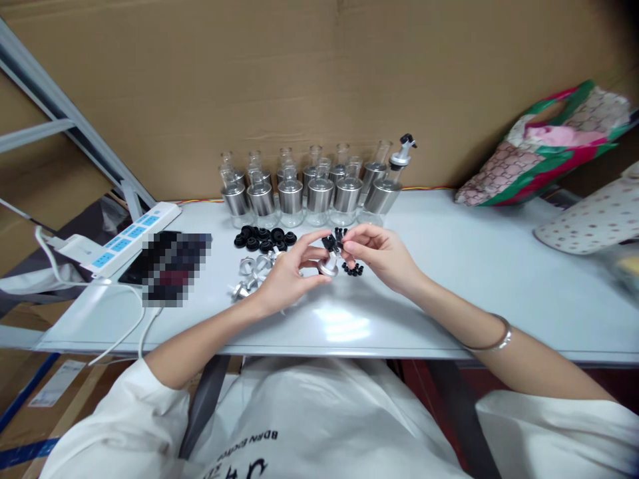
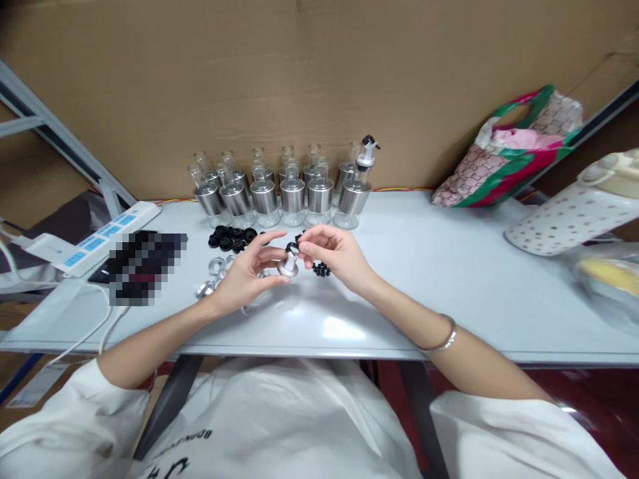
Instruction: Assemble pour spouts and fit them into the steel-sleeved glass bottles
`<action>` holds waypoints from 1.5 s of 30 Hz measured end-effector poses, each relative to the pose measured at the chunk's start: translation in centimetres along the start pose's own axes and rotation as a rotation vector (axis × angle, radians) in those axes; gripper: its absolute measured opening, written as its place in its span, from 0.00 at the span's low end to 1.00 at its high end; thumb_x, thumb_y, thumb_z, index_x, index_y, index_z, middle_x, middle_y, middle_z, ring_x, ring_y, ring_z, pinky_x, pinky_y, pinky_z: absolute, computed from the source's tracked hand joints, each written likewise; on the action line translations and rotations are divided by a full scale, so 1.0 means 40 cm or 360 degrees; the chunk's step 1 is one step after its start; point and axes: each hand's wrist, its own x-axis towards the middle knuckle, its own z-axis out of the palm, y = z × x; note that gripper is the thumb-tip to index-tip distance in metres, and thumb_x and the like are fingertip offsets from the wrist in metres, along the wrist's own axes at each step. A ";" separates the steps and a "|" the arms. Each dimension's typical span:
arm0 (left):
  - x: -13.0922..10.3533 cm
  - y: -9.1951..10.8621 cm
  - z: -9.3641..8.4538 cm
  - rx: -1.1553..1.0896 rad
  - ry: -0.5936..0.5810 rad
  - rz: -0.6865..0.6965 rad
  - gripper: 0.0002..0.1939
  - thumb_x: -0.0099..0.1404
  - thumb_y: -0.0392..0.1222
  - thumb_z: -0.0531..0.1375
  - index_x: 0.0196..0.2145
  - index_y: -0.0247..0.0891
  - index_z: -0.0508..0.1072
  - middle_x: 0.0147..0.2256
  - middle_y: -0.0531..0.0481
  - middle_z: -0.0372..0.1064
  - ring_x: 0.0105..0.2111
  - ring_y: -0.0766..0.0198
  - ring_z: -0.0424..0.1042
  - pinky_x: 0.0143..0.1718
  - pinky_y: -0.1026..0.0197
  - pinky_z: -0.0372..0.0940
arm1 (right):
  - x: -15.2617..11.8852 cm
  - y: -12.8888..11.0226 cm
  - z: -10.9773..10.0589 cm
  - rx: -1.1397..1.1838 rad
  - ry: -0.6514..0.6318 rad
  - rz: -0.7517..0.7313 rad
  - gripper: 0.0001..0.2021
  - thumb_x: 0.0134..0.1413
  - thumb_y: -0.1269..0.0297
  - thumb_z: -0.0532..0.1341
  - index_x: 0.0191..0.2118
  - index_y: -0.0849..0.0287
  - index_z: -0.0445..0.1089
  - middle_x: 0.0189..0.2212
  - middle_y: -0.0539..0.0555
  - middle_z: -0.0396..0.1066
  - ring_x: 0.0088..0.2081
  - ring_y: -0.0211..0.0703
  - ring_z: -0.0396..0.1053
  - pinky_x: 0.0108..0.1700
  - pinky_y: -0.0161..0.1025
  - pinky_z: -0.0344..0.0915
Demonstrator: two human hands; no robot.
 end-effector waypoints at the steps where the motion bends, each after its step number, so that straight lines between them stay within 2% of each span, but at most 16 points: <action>1: -0.001 -0.003 -0.001 0.0055 -0.0012 0.0035 0.35 0.53 0.32 0.66 0.57 0.45 0.60 0.39 0.50 0.72 0.42 0.63 0.71 0.48 0.58 0.66 | 0.000 -0.001 -0.001 -0.0010 -0.0009 0.0024 0.10 0.45 0.59 0.69 0.31 0.58 0.71 0.21 0.47 0.71 0.21 0.32 0.66 0.26 0.32 0.63; 8: -0.006 0.001 -0.003 0.0245 -0.0045 0.0147 0.30 0.55 0.36 0.65 0.56 0.45 0.65 0.44 0.49 0.72 0.42 0.63 0.72 0.52 0.54 0.66 | 0.000 -0.009 -0.004 -0.0084 -0.0067 0.0091 0.12 0.46 0.57 0.68 0.31 0.59 0.71 0.18 0.45 0.68 0.19 0.31 0.62 0.25 0.32 0.59; 14: -0.005 0.006 -0.008 0.0327 0.0031 0.0166 0.27 0.56 0.37 0.65 0.54 0.43 0.68 0.46 0.46 0.72 0.44 0.60 0.72 0.49 0.55 0.68 | 0.002 -0.005 -0.004 -0.0075 -0.0063 0.0105 0.12 0.45 0.56 0.68 0.32 0.59 0.72 0.19 0.46 0.68 0.21 0.33 0.63 0.26 0.34 0.60; 22: -0.003 -0.010 -0.008 0.0267 0.0028 0.0185 0.36 0.54 0.37 0.66 0.59 0.45 0.60 0.42 0.48 0.73 0.39 0.64 0.73 0.50 0.55 0.68 | -0.001 -0.001 -0.010 0.0113 -0.0091 0.0173 0.11 0.47 0.56 0.68 0.34 0.58 0.73 0.21 0.47 0.70 0.23 0.33 0.65 0.29 0.33 0.61; 30: -0.004 -0.003 -0.008 0.0317 0.0024 0.0241 0.30 0.56 0.38 0.65 0.57 0.44 0.65 0.46 0.46 0.72 0.44 0.60 0.73 0.50 0.52 0.68 | -0.001 0.007 -0.008 0.0102 -0.0157 0.0236 0.11 0.47 0.57 0.68 0.33 0.58 0.72 0.21 0.47 0.69 0.24 0.33 0.64 0.28 0.34 0.60; 36: -0.004 -0.011 -0.010 0.0331 0.0068 0.0329 0.30 0.57 0.40 0.65 0.57 0.43 0.64 0.44 0.48 0.73 0.40 0.63 0.72 0.48 0.56 0.69 | 0.003 0.006 -0.010 0.0091 -0.0223 0.0257 0.13 0.46 0.56 0.68 0.34 0.58 0.70 0.21 0.46 0.69 0.23 0.33 0.64 0.28 0.34 0.61; 41: -0.006 -0.011 -0.008 0.0260 0.0122 0.0293 0.30 0.56 0.40 0.66 0.56 0.43 0.66 0.43 0.49 0.73 0.40 0.64 0.72 0.48 0.58 0.69 | 0.000 -0.006 -0.007 -0.0021 -0.0268 0.0174 0.14 0.47 0.54 0.67 0.35 0.58 0.68 0.21 0.47 0.69 0.23 0.34 0.65 0.29 0.35 0.62; 45: -0.002 -0.004 -0.002 0.0046 0.0203 0.0043 0.31 0.52 0.39 0.67 0.54 0.42 0.68 0.43 0.49 0.73 0.43 0.61 0.72 0.49 0.55 0.69 | -0.018 -0.005 0.002 -0.0622 -0.0082 -0.0256 0.13 0.54 0.55 0.62 0.41 0.56 0.69 0.28 0.51 0.72 0.30 0.40 0.69 0.35 0.39 0.65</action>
